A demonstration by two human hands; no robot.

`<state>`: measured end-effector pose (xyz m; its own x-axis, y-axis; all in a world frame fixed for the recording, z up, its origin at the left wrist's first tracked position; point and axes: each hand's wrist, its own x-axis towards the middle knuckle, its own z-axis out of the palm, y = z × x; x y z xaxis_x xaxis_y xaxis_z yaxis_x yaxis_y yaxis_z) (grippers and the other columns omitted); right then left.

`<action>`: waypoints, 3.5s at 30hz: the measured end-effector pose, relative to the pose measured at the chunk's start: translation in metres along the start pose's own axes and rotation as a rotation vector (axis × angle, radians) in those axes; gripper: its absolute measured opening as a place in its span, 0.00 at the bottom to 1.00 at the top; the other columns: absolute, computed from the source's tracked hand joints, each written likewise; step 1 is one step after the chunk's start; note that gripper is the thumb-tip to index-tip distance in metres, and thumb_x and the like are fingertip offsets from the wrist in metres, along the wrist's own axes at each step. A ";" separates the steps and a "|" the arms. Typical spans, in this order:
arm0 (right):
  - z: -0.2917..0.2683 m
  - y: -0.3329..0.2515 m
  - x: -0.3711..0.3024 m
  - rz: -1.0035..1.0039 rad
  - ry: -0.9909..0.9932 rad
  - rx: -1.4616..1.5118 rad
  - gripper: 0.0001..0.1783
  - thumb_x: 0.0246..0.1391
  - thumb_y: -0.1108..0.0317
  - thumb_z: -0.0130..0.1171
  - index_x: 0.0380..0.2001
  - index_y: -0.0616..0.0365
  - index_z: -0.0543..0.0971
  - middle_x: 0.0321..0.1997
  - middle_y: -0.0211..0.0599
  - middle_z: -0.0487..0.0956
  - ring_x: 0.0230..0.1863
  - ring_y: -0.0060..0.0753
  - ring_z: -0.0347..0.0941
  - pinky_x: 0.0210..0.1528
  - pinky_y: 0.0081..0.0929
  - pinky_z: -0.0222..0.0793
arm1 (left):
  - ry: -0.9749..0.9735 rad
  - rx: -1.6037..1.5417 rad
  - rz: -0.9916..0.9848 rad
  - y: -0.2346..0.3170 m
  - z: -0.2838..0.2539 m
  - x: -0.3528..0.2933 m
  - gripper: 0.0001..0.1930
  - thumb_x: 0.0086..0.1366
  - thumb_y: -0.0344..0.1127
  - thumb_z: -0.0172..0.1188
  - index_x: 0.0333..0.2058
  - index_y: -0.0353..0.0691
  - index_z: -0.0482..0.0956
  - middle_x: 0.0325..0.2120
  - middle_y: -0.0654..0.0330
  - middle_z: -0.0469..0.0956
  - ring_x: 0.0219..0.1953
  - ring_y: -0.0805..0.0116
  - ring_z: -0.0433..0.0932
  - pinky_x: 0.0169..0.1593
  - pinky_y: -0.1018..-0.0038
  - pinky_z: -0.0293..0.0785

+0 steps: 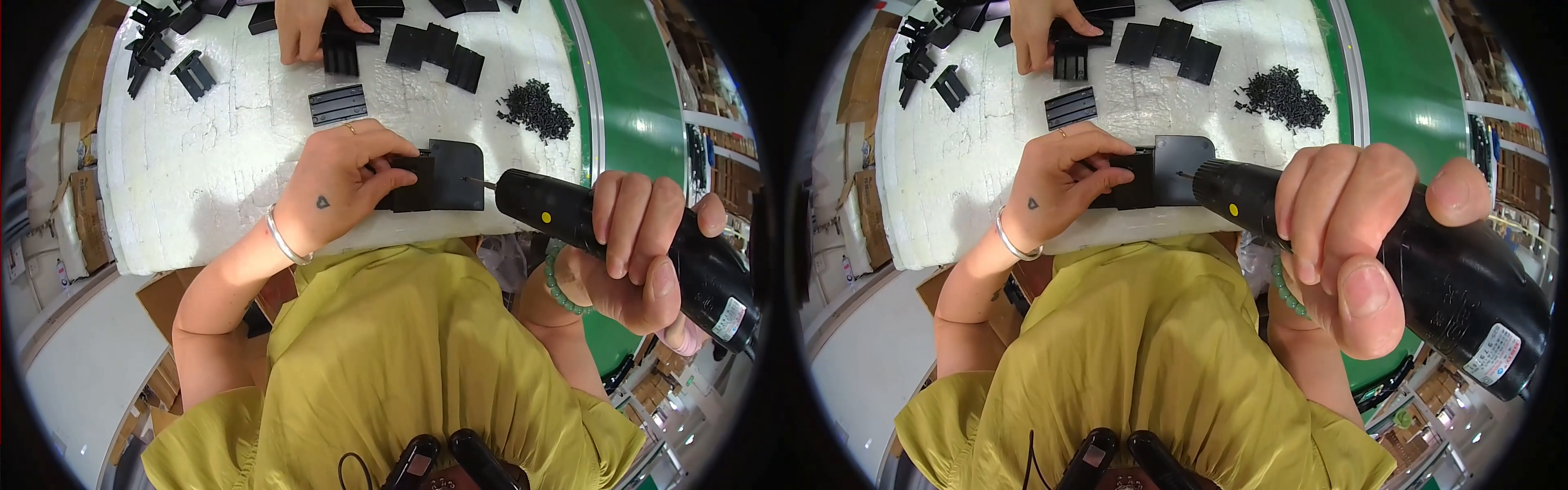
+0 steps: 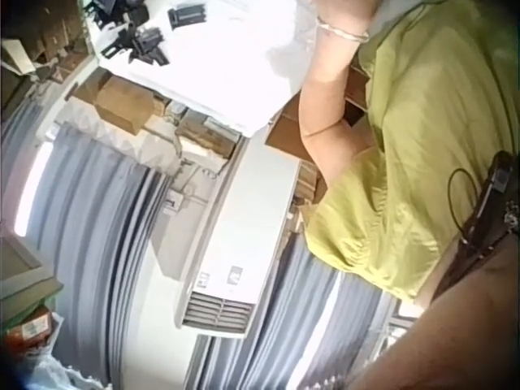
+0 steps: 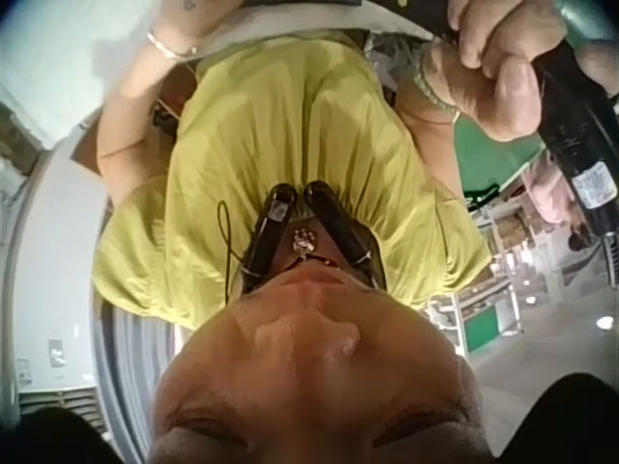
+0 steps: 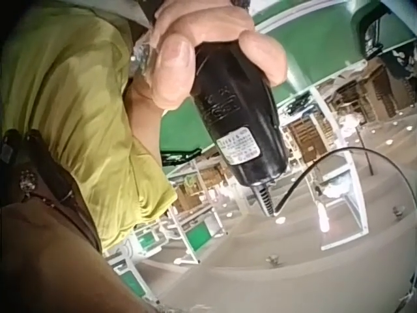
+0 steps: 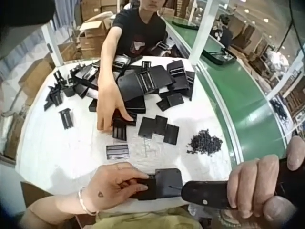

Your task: Assembling small plastic components using an electric screwdriver on an assembly line.

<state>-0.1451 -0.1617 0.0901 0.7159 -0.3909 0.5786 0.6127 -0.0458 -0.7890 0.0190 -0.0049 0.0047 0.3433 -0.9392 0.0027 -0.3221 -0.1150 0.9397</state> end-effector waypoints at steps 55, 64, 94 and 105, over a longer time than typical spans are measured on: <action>0.024 0.015 0.004 0.054 -0.094 -0.119 0.25 0.43 0.73 0.53 0.48 0.49 0.62 0.17 0.24 0.63 0.15 0.20 0.59 0.23 0.20 0.58 | 0.029 0.292 0.130 -0.014 0.012 0.022 0.15 0.48 0.38 0.66 0.34 0.46 0.74 0.24 0.58 0.74 0.30 0.57 0.73 0.35 0.66 0.68; 0.034 0.033 0.008 0.081 -0.040 -0.128 0.21 0.43 0.73 0.54 0.43 0.51 0.62 0.17 0.25 0.64 0.14 0.21 0.58 0.23 0.22 0.58 | -0.017 0.285 0.019 -0.009 0.009 0.022 0.15 0.48 0.39 0.66 0.34 0.46 0.74 0.26 0.58 0.75 0.34 0.57 0.74 0.37 0.65 0.69; -0.039 0.043 0.057 -0.136 0.442 -0.222 0.14 0.42 0.79 0.51 0.36 0.62 0.66 0.20 0.34 0.67 0.15 0.26 0.61 0.23 0.26 0.63 | 0.121 0.359 0.215 -0.001 0.000 0.021 0.19 0.45 0.36 0.67 0.37 0.41 0.74 0.28 0.59 0.69 0.31 0.59 0.68 0.33 0.69 0.66; -0.047 0.059 0.040 -0.029 0.474 -0.155 0.15 0.42 0.80 0.51 0.36 0.62 0.66 0.21 0.35 0.68 0.15 0.26 0.62 0.21 0.25 0.62 | 0.084 0.312 0.216 0.007 0.001 0.044 0.14 0.45 0.29 0.67 0.33 0.38 0.78 0.30 0.59 0.73 0.37 0.59 0.69 0.42 0.71 0.66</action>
<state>-0.0955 -0.2231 0.0570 0.4459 -0.7609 0.4714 0.5471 -0.1852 -0.8164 0.0312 -0.0473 0.0111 0.3050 -0.9244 0.2292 -0.6433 -0.0226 0.7653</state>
